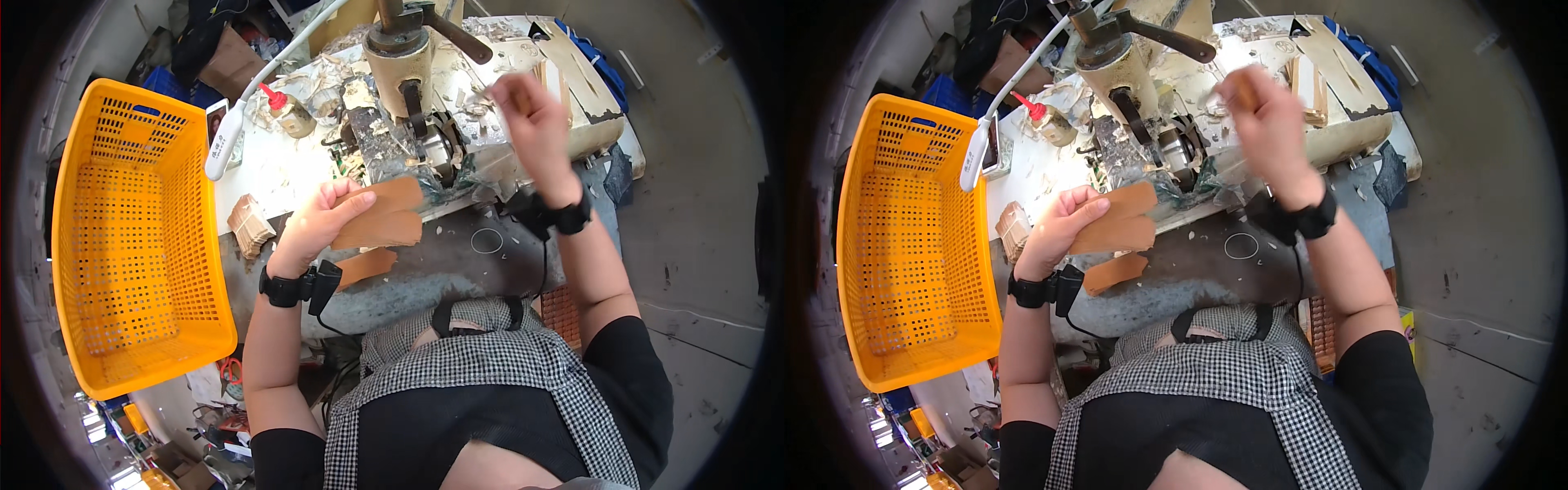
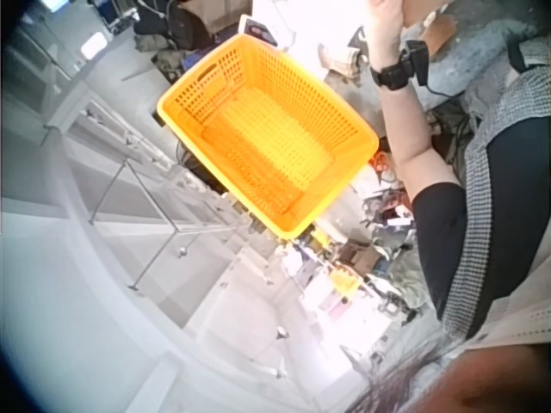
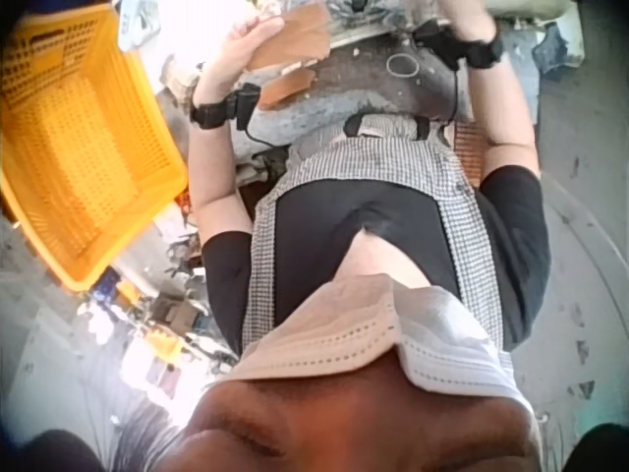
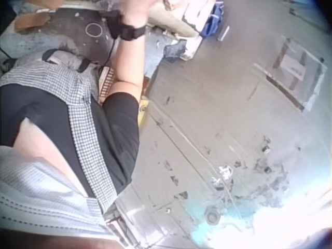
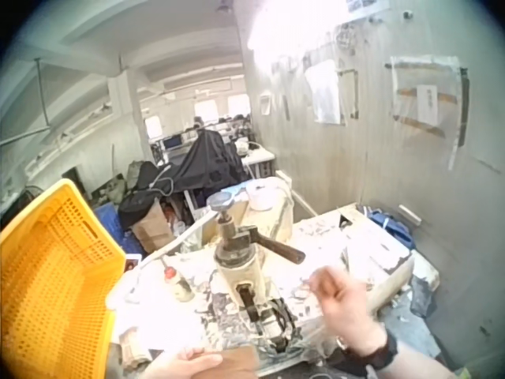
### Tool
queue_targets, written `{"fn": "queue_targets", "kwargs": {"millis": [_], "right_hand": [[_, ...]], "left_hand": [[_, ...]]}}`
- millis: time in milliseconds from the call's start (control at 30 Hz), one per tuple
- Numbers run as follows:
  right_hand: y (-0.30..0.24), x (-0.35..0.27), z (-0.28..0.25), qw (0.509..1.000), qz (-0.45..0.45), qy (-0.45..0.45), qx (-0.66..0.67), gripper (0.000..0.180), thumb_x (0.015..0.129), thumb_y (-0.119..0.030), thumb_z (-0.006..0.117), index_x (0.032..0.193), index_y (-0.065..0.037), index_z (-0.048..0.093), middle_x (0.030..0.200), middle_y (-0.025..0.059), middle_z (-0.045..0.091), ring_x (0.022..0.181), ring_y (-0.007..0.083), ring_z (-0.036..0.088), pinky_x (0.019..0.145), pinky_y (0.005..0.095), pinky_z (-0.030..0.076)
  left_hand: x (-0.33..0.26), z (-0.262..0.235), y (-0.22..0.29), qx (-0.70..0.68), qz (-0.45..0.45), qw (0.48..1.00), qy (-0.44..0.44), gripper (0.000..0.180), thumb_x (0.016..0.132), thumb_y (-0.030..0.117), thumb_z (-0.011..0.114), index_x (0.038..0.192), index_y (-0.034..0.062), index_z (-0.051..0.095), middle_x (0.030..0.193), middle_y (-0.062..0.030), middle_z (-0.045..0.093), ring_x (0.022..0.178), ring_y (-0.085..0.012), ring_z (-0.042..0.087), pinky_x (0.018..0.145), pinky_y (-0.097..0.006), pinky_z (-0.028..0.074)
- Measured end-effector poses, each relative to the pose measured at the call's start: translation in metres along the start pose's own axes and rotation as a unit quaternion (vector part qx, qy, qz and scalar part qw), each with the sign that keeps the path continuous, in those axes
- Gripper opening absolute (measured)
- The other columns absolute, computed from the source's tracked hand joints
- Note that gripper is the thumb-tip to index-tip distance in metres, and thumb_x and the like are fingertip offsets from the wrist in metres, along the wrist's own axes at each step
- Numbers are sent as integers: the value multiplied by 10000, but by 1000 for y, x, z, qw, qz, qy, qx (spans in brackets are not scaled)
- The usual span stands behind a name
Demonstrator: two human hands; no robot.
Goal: The recorder uses a leather skiving machine to thin the edges of leather shoe upper components, then organizes and bundles them.
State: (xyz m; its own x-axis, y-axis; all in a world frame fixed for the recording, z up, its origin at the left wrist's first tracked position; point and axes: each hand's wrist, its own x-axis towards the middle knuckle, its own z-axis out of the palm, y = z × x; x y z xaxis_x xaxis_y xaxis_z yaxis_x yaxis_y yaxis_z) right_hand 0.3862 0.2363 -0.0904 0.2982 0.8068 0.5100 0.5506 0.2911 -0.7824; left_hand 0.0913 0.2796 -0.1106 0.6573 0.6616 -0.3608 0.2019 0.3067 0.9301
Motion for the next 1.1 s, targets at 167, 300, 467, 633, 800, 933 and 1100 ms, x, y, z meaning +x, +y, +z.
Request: {"fn": "queue_targets", "kwargs": {"millis": [167,300,467,633,800,933,1100], "right_hand": [[-10,-8,6,983,36,-168,-69,254,785,-172,733,954,-17,623,821,119,569,703,234,541,644,339,460],[1,-33,37,965,-12,-231,-124,241,749,-191,723,896,-29,623,835,145,576,761,330,591,687,404,484],[7,-25,27,979,-48,-176,-93,169,797,-148,699,869,-25,607,768,99,576,672,233,559,615,351,457],[16,10,-12,994,-18,-6,-107,247,812,-176,735,975,-24,629,798,79,600,699,171,544,603,299,434],[0,-39,26,969,-14,-224,-104,244,764,-229,724,872,-36,621,863,161,601,810,364,604,690,423,498],[4,-54,42,969,-24,-211,-125,169,744,-136,671,860,-53,579,814,117,563,749,344,593,651,425,486],[11,-47,35,987,-43,-135,-79,205,730,-149,677,855,-32,564,828,150,560,768,359,586,670,430,479]], "left_hand": [[0,-1,-3,-29,-2,999,18,184,944,236,616,964,54,635,863,31,650,749,-5,560,679,-181,461],[7,3,-6,-17,8,1000,-4,190,945,232,614,967,45,634,875,27,654,751,-6,563,681,-183,463],[-2,1,-4,-18,3,1000,10,165,946,211,611,945,47,628,860,27,649,736,-5,557,667,-180,459],[-3,5,-2,-23,-9,999,31,133,949,173,601,884,58,610,826,35,635,707,-1,543,643,-171,450],[6,6,-5,-18,-2,1000,8,147,941,193,617,891,55,619,814,44,625,718,1,535,644,-179,447],[5,12,0,40,1,999,36,156,942,189,615,860,56,604,789,54,605,700,2,519,629,-183,436],[0,6,-5,5,-16,999,44,158,957,159,576,828,68,562,746,42,588,625,-12,495,581,-171,407]]}}
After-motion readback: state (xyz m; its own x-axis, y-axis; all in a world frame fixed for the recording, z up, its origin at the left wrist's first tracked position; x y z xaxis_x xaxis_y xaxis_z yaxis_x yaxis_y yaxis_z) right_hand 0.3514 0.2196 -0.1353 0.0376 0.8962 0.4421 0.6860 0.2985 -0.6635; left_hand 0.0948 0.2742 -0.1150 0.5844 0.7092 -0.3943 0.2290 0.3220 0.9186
